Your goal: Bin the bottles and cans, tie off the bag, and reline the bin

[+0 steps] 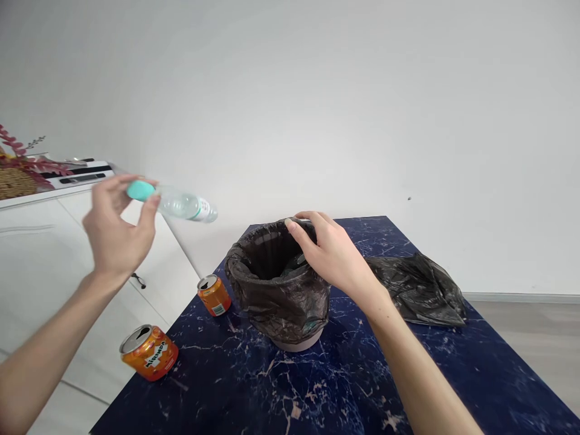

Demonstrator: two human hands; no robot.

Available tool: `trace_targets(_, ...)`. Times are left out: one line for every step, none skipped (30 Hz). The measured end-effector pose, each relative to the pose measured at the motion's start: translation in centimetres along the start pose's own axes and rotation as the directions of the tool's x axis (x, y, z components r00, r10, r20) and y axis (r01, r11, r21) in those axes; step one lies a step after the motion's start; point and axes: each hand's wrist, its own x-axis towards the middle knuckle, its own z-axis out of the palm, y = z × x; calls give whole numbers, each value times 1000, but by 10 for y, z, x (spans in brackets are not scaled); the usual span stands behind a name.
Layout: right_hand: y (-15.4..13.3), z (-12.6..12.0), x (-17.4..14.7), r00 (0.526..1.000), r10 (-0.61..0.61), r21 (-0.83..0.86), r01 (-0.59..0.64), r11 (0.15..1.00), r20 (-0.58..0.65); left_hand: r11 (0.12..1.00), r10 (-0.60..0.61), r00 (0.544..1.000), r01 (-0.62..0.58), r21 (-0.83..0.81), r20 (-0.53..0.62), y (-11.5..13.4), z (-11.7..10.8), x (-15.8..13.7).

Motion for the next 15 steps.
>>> trace_targets(0,0,0,1000,2,2,-2,1000,0,995,48,995,-56,-80,-89,13,-1,8)
trace_targets(0,0,0,1000,3,2,-3,1000,-1,984,63,990,-82,-156,-123,27,-3,15)
trace_targets(0,0,0,1000,4,2,-4,1000,-1,966,91,985,-123,-228,-146,41,-4,21)
trace_targets(0,0,0,1000,5,1,-5,1000,-1,942,121,978,-166,-290,-168,54,-6,26)
trace_targets(0,-1,-1,1000,6,1,-6,1000,0,921,134,978,-181,-344,-157,66,-7,29)
trace_targets(0,-1,-1,1000,6,1,-6,1000,0,907,137,982,-178,-382,-132,78,-9,31)
trace_targets(-1,-1,-1,1000,7,2,-7,1000,0,898,134,986,-162,-409,-96,87,-9,31)
trace_targets(-1,-2,-1,1000,8,4,-8,1000,0,896,125,991,-131,-425,-43,95,-9,30)
trace_targets(0,-2,0,1000,7,6,-7,1000,-2,896,119,993,-99,-433,20,101,-8,29)
trace_targets(0,-2,0,1000,5,7,-5,1000,-4,897,118,989,-68,-438,88,106,-6,28)
trace_targets(1,-2,1,1000,1,10,-1,1000,-5,899,123,980,-43,-437,157,109,-3,27)
trace_targets(1,-2,1,1000,-5,12,5,1000,-6,903,129,966,-20,-430,224,111,0,26)
trace_targets(2,-2,2,1000,-11,15,11,1000,-4,909,134,949,-2,-418,286,112,4,25)
trace_targets(3,-2,2,1000,-17,18,17,1000,0,919,134,931,12,-395,340,112,8,25)
trace_targets(3,-3,2,1000,-20,23,20,1000,5,932,129,913,21,-361,388,113,12,25)
